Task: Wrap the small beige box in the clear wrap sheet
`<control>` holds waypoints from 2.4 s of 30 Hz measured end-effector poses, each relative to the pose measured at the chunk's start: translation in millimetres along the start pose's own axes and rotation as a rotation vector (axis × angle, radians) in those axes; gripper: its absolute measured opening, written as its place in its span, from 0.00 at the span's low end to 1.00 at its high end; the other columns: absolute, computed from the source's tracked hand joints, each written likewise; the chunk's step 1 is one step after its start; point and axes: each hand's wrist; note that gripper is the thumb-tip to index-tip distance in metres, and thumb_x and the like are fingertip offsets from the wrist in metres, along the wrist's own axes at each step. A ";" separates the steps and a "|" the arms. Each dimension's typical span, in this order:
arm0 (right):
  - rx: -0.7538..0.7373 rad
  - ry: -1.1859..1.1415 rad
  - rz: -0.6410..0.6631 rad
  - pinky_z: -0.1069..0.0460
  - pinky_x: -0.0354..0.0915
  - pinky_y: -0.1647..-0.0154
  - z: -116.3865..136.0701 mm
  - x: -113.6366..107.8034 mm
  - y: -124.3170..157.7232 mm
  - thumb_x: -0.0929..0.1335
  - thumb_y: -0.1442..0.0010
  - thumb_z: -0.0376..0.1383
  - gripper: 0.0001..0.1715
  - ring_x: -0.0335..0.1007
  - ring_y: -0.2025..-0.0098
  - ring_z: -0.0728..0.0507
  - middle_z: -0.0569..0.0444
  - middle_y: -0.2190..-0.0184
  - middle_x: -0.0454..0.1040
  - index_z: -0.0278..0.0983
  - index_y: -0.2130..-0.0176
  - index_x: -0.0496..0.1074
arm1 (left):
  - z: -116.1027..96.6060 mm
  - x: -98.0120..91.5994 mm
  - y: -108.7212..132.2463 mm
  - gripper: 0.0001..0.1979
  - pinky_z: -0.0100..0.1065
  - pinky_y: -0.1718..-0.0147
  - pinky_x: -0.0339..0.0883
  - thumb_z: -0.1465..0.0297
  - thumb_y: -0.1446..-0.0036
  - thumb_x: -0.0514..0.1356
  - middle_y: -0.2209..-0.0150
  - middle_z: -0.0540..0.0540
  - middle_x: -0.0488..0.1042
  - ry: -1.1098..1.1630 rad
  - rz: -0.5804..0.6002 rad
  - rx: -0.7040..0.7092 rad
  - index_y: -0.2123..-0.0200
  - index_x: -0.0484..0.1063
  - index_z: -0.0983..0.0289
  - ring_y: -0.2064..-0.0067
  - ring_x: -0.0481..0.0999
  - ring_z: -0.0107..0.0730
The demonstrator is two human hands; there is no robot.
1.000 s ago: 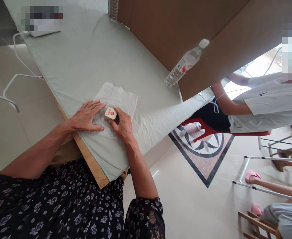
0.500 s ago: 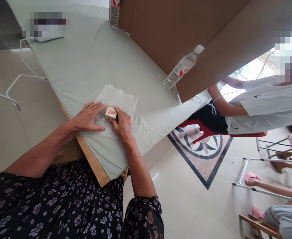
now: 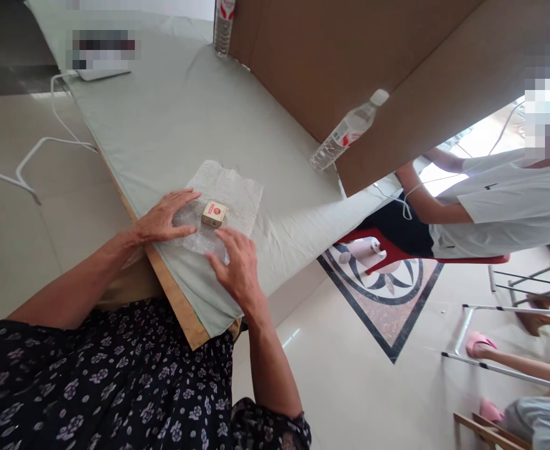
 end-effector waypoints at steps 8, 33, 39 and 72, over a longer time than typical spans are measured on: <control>-0.123 0.290 0.074 0.43 0.65 0.45 7.3 21.8 12.4 0.64 0.28 0.28 0.14 0.76 0.47 0.40 0.48 0.49 0.83 0.39 0.56 0.79 | 5.4 -6.9 14.9 0.33 0.60 0.30 0.57 0.52 0.39 0.61 0.34 0.66 0.72 0.108 -0.116 0.080 0.37 0.72 0.64 0.28 0.65 0.58; 0.068 0.053 0.115 0.38 0.67 0.41 -27.3 3.5 -68.2 0.68 0.34 0.35 0.23 0.75 0.42 0.34 0.43 0.43 0.79 0.40 0.41 0.72 | -35.7 7.7 42.2 0.10 0.51 0.44 0.71 0.76 0.35 0.56 0.51 0.63 0.80 -0.269 -0.053 0.330 0.62 0.79 0.65 0.49 0.78 0.48; 0.098 0.065 0.122 0.38 0.67 0.42 -27.6 0.7 -68.2 0.69 0.36 0.35 0.23 0.76 0.44 0.34 0.42 0.45 0.80 0.38 0.42 0.73 | -34.2 13.7 44.2 0.11 0.51 0.42 0.71 0.76 0.34 0.55 0.52 0.61 0.81 -0.243 -0.102 0.309 0.66 0.76 0.63 0.49 0.79 0.46; 0.396 -0.652 -0.099 0.50 0.70 0.58 -37.8 12.2 -69.1 0.71 0.41 0.47 0.14 0.75 0.62 0.46 0.51 0.57 0.83 0.40 0.67 0.71 | -48.0 -3.1 -48.4 0.12 0.39 0.55 0.70 0.60 0.46 0.62 0.56 0.57 0.84 0.436 -0.142 -0.260 0.71 0.75 0.63 0.57 0.79 0.39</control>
Point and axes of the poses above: each hand's wrist, its own y-axis away from the middle knuckle, its own x-axis out of the palm, z = x × y
